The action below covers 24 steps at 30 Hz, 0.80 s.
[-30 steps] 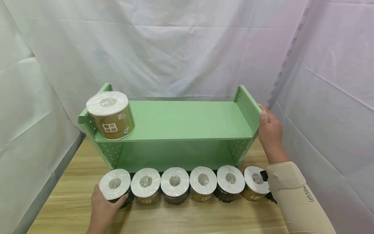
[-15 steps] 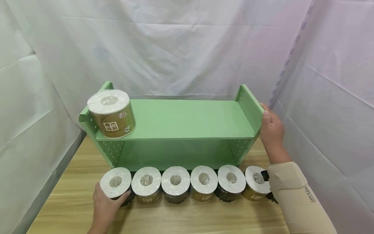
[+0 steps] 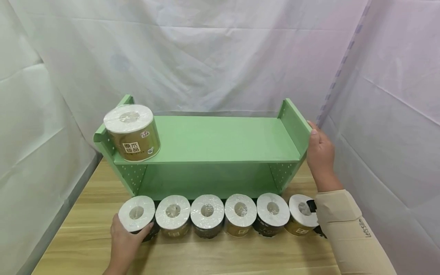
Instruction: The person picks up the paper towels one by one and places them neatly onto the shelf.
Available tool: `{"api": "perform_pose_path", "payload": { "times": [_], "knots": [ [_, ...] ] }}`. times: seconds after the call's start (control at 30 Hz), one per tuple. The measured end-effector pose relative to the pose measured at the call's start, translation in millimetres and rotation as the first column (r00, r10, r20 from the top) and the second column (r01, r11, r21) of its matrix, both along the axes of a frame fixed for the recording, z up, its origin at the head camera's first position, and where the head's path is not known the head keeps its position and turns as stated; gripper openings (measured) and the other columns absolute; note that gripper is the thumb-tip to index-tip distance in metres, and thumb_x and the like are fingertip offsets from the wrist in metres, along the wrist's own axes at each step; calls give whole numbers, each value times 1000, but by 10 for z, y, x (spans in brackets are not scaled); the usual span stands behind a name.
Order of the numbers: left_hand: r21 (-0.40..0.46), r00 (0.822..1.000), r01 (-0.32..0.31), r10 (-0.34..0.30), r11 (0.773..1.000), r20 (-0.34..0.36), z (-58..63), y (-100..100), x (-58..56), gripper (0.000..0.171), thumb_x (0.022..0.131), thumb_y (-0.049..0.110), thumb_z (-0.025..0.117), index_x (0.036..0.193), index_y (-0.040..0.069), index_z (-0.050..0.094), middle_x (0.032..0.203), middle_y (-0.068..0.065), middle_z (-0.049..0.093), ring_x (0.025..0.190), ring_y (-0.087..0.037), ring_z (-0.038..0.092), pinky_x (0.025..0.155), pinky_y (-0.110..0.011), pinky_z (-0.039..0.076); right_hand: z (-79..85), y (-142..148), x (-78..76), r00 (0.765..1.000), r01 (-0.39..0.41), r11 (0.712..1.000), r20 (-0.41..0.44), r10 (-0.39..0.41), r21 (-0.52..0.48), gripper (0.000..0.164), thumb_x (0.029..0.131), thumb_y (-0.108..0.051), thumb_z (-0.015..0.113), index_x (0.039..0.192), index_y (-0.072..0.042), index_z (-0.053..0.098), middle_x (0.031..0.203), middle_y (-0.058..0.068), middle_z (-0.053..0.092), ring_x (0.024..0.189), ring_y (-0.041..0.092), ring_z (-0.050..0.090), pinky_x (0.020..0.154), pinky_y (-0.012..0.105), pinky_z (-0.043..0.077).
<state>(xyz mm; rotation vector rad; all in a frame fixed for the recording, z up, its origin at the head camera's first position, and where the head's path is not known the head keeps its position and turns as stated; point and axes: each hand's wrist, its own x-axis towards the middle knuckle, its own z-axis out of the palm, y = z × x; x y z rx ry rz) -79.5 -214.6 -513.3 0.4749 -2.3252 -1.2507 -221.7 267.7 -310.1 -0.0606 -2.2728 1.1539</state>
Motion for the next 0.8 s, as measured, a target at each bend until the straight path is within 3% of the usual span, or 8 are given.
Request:
{"api": "perform_pose_path", "payload": {
  "times": [0.67,0.8],
  "knots": [
    [23,1000,8,-8,1000,-12,21,-1,-4,95,59,7,89,134,-10,34,121,-29,44,114,-42,40,94,-52,32,23,-51,-8,998,41,995,52,-36,-94,48,101,-36,27,139,-22,54,143,-2,48,130,15,45,104,41,39],
    [33,1000,7,-7,999,14,20,-4,7,96,60,8,88,136,-8,33,123,-28,44,115,-40,40,95,-52,32,28,-61,-13,996,42,994,77,-35,-101,49,101,-37,26,140,-24,53,144,-4,48,127,13,46,101,40,40]
  ]
}}
